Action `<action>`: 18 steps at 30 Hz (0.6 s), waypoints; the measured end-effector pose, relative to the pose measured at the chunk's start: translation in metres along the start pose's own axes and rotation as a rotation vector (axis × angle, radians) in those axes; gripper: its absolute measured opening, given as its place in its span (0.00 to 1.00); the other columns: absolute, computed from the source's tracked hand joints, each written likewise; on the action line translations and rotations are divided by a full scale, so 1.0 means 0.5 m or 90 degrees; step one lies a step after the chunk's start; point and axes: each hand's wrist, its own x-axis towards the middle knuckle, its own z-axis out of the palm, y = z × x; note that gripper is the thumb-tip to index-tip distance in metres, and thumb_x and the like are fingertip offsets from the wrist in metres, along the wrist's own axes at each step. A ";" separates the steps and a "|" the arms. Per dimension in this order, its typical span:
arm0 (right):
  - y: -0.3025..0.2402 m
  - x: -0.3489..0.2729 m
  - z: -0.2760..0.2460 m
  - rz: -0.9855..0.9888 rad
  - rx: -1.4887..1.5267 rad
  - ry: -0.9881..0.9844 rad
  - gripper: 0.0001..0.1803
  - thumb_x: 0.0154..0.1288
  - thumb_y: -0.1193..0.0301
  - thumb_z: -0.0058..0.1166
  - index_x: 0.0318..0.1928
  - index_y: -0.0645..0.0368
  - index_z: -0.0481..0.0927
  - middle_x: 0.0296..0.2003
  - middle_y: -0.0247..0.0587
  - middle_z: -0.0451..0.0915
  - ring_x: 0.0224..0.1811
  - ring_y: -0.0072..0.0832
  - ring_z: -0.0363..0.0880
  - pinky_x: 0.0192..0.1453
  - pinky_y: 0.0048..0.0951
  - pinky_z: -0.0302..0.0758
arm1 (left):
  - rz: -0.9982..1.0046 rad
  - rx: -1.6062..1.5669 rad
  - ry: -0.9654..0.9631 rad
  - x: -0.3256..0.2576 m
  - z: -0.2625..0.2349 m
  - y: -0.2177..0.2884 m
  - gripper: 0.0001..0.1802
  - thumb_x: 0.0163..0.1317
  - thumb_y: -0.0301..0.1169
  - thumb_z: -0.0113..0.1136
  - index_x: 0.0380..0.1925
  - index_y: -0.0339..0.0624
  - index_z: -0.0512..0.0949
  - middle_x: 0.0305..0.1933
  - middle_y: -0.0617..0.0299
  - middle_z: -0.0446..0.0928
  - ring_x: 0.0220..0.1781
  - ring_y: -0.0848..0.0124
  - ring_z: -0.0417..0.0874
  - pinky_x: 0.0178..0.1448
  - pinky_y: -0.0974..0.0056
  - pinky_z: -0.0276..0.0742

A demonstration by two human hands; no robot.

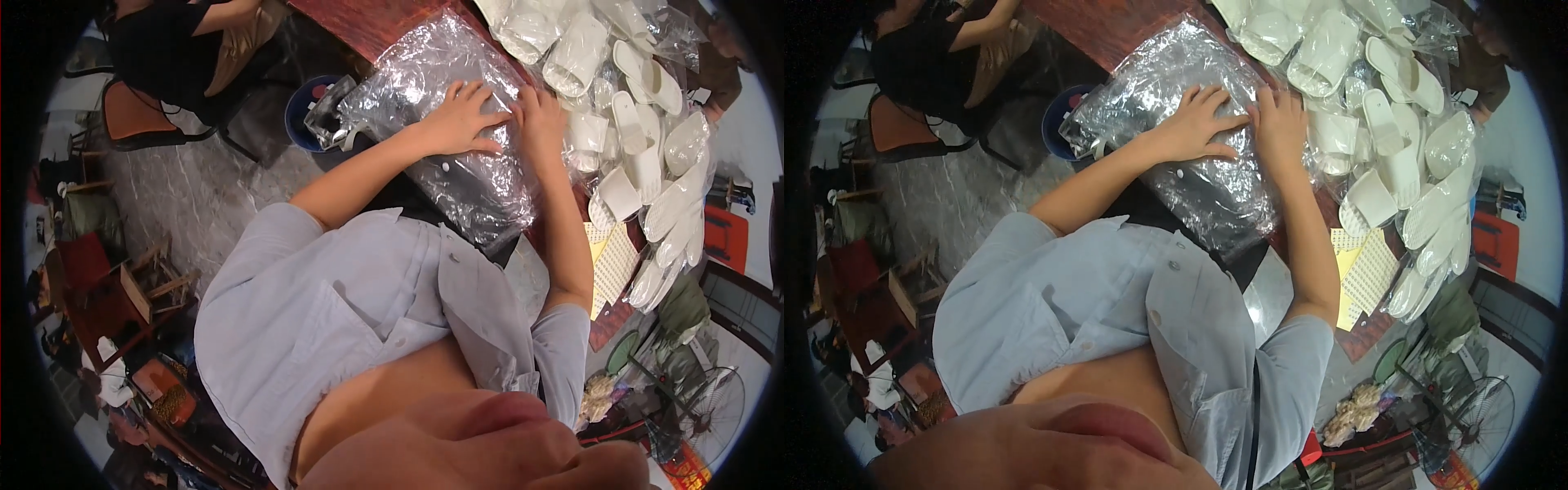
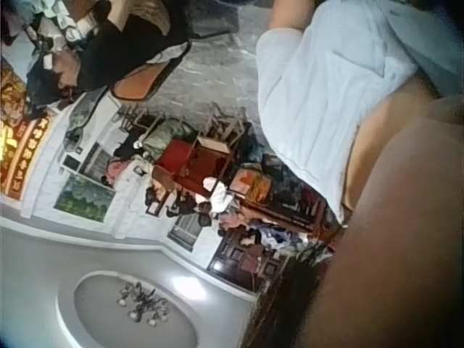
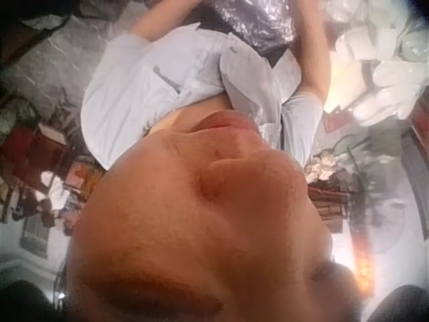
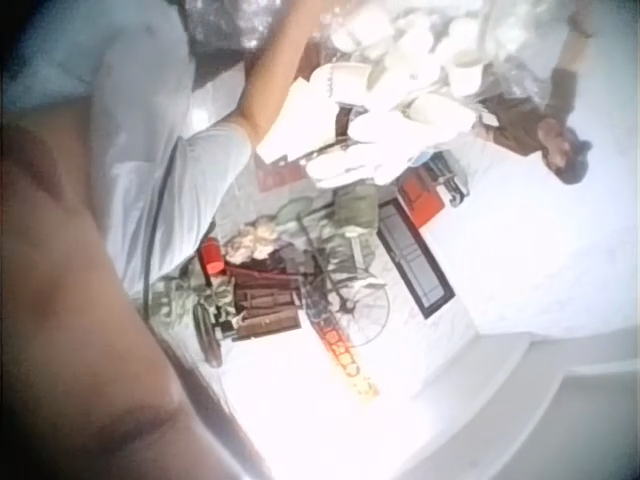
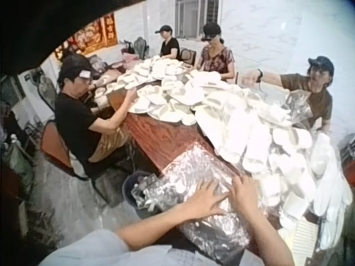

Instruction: Packaging white slippers into clear plastic bags at a manufacturing table.

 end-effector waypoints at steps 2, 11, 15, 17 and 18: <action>0.003 -0.020 0.026 0.041 -0.048 -0.029 0.10 0.64 0.67 0.60 0.43 0.55 0.77 0.40 0.45 0.78 0.44 0.46 0.76 0.45 0.44 0.70 | -0.024 -0.171 0.094 -0.004 -0.015 -0.018 0.24 0.61 0.45 0.66 0.57 0.51 0.81 0.63 0.45 0.70 0.62 0.53 0.75 0.65 0.51 0.70; 0.027 -0.047 0.045 0.023 -0.007 0.014 0.09 0.64 0.67 0.60 0.42 0.54 0.76 0.32 0.43 0.75 0.37 0.44 0.73 0.41 0.43 0.67 | -0.434 -0.164 0.242 -0.033 -0.153 -0.180 0.20 0.63 0.38 0.62 0.53 0.42 0.81 0.48 0.46 0.80 0.50 0.48 0.83 0.52 0.51 0.79; 0.041 -0.042 0.024 0.020 0.082 -0.031 0.12 0.62 0.67 0.62 0.45 0.55 0.78 0.35 0.43 0.77 0.39 0.43 0.76 0.43 0.42 0.69 | -0.412 0.017 0.236 -0.038 -0.141 -0.179 0.19 0.62 0.41 0.64 0.47 0.42 0.83 0.45 0.46 0.80 0.48 0.45 0.81 0.50 0.47 0.78; 0.028 -0.022 -0.015 0.146 0.321 -0.197 0.18 0.59 0.68 0.65 0.50 0.56 0.81 0.40 0.43 0.81 0.42 0.40 0.79 0.45 0.39 0.73 | -0.388 0.049 0.251 -0.046 -0.125 -0.187 0.19 0.62 0.42 0.64 0.47 0.42 0.83 0.46 0.48 0.80 0.49 0.47 0.80 0.52 0.48 0.76; 0.031 -0.013 -0.027 0.146 0.324 -0.198 0.18 0.59 0.68 0.65 0.50 0.56 0.81 0.40 0.43 0.81 0.42 0.40 0.79 0.45 0.39 0.73 | -0.360 0.079 0.268 -0.049 -0.117 -0.194 0.20 0.62 0.43 0.65 0.47 0.42 0.82 0.46 0.49 0.81 0.50 0.49 0.80 0.54 0.50 0.75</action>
